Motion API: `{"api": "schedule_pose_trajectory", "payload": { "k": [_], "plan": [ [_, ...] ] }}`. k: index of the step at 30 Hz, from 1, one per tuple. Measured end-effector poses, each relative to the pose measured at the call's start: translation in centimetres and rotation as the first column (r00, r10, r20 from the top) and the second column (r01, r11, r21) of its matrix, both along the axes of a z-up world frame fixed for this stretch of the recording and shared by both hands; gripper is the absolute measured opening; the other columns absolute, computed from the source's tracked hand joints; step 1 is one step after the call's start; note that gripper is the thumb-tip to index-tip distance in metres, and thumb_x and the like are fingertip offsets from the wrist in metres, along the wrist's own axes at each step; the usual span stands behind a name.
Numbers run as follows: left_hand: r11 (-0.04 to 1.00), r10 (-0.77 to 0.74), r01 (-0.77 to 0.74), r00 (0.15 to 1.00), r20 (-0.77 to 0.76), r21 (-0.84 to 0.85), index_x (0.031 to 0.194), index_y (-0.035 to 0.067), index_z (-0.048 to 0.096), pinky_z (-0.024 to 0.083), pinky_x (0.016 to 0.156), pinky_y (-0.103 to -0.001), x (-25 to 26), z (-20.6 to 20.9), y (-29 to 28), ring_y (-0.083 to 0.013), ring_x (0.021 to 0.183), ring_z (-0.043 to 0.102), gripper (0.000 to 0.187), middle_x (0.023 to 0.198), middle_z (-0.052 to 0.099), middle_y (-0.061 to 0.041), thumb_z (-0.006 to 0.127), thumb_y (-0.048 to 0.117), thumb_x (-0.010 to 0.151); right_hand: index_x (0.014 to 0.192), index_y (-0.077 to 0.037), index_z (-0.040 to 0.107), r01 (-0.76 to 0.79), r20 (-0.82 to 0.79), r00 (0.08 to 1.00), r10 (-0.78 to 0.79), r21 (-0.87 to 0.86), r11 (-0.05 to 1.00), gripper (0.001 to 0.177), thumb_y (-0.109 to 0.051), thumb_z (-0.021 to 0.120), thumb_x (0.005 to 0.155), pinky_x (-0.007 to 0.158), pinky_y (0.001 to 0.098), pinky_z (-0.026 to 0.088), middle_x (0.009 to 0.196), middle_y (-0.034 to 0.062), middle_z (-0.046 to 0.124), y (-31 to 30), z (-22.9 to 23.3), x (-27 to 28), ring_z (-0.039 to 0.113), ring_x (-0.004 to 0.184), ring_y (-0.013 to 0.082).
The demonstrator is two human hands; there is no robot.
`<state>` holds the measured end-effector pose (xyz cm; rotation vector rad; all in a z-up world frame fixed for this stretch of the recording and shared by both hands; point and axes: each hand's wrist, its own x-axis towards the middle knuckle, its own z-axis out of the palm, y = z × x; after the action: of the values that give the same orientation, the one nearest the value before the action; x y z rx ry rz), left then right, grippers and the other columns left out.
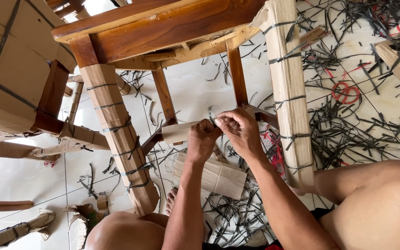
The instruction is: Wrapping cardboard around the legs and crossbars of a wooden chair and securing it with plastic ties for protection during transport.
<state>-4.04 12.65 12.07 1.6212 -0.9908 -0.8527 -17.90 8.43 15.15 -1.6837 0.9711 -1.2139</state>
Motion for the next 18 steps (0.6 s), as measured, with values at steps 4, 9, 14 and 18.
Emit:
{"api": "schedule_pose_trajectory", "payload": {
  "k": [4,9,14,18],
  "plan": [
    [0.999,-0.039,0.039,0.999,0.026,0.004,0.062,0.01,0.062,0.037,0.052,-0.026,-0.3,0.1,0.1,-0.0099,0.051,0.045,0.032,0.048,0.047,-0.002,0.087,0.022,0.078,0.101,-0.007,0.078,-0.05,-0.104,0.993,0.048,-0.01,0.999,0.011,-0.014,0.079,0.093,0.058,0.029,0.046,0.082,0.0108,0.069,0.4,2.0,-0.3,0.059,0.07,0.0178],
    [0.996,-0.093,0.093,0.996,0.015,-0.001,0.064,0.009,0.064,0.038,0.053,-0.026,0.1,0.3,0.3,-0.0087,0.054,0.046,0.028,0.05,0.05,-0.001,0.086,0.02,0.078,0.102,-0.004,0.078,-0.116,-0.031,0.992,0.12,0.114,0.987,0.011,-0.01,0.076,0.094,0.06,0.0272,0.045,0.083,0.0111,0.069,0.4,2.5,-0.6,0.058,0.074,0.014],
    [0.989,-0.138,0.137,0.99,0.012,0.05,0.066,0.01,0.066,0.041,0.055,-0.027,0.2,0.6,0.6,-0.0102,0.055,0.05,0.027,0.052,0.054,-0.001,0.086,0.023,0.078,0.103,-0.006,0.079,-0.119,-0.026,0.992,0.124,0.151,0.981,0.012,-0.012,0.075,0.094,0.061,0.0265,0.047,0.082,0.01,0.069,0.6,2.7,-0.7,0.06,0.075,0.0134],
    [0.979,-0.165,0.158,0.985,0.043,0.128,0.069,0.011,0.069,0.045,0.059,-0.029,0.4,0.9,0.7,-0.0117,0.058,0.055,0.027,0.056,0.06,-0.003,0.087,0.029,0.077,0.102,-0.003,0.078,-0.097,-0.07,0.992,0.108,0.145,0.985,0.011,-0.005,0.075,0.092,0.059,0.0282,0.05,0.081,0.0132,0.07,0.5,2.3,-0.8,0.062,0.074,0.016]
  ]
}}
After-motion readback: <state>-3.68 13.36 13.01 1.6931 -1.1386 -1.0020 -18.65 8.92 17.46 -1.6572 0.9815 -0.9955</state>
